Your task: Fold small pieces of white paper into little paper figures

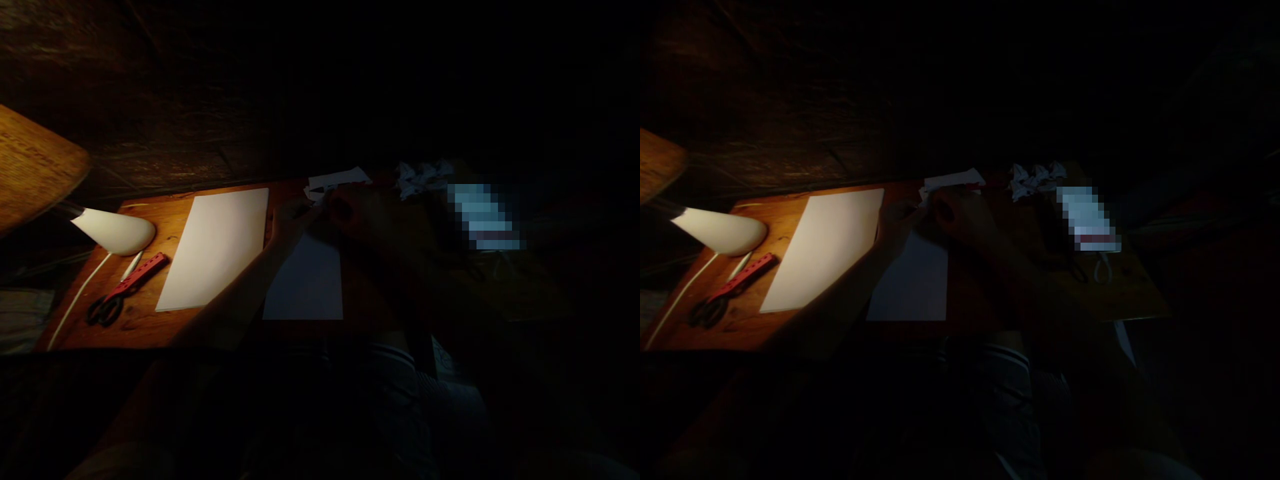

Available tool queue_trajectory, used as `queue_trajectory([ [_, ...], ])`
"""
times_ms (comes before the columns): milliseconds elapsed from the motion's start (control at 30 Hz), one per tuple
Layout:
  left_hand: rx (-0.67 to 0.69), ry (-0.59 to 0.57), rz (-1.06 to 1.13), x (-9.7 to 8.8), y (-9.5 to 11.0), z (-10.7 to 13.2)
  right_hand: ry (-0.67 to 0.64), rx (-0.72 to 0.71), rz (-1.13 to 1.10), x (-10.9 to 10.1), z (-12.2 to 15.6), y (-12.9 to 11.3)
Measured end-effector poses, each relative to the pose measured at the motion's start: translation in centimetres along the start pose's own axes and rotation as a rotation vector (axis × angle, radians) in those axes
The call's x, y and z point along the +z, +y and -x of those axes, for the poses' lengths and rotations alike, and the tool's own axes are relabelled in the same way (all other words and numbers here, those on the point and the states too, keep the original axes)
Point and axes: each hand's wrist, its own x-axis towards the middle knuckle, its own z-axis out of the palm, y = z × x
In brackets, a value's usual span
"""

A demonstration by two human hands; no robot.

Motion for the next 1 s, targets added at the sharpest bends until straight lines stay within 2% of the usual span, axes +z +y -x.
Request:
queue_trajectory([
  [333,-0.048,-0.042,0.032,-0.02,0.01,0.26,0.026,-0.002,0.088,0.78,0.2,-0.2],
  [533,-0.05,-0.003,0.047,-0.06,-0.01,0.14,0.018,-0.017,0.117,1.0,0.23,-0.51],
  [1000,-0.024,-0.013,0.043,-0.11,0.02,0.19,0.016,0.019,0.193,0.97,0.26,-0.78],
])
